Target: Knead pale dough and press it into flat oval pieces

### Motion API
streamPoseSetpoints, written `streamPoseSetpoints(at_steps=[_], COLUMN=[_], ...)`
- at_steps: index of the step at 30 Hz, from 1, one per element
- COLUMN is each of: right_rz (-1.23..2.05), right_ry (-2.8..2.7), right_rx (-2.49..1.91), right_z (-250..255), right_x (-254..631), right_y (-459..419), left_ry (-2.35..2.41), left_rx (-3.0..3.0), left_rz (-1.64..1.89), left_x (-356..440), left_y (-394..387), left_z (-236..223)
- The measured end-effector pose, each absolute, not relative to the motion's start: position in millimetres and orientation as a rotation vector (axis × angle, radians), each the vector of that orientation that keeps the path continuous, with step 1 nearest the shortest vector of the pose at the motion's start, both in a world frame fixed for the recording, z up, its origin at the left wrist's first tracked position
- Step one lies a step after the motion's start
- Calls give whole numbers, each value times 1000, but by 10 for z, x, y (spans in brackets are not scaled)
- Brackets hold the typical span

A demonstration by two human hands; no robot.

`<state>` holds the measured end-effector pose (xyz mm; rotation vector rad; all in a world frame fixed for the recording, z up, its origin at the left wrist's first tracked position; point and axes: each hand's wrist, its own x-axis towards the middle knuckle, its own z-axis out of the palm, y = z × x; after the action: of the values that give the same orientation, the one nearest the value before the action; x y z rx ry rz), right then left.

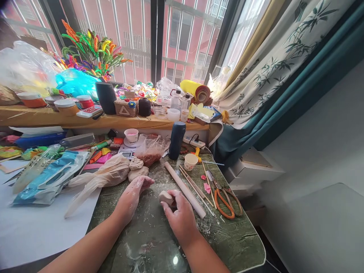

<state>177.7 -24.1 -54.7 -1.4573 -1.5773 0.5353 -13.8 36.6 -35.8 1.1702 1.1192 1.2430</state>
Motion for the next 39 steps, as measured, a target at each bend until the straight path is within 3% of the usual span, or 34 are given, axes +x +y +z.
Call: streamPoseSetpoints(at_steps=[25, 32, 39], right_rz=[607, 492, 439], right_ry=[-1645, -1833, -1630], right_rx=[-1525, -1501, -1416], right_z=[-520, -586, -609], right_x=[1761, 1748, 1779], right_y=[-203, -188, -239], left_ry=[1113, 1112, 1108], left_rx=[1174, 1181, 1161], left_rz=[1238, 1232, 1236], left_x=[-138, -143, -139], left_y=[378, 359, 358], left_z=[-395, -371, -368])
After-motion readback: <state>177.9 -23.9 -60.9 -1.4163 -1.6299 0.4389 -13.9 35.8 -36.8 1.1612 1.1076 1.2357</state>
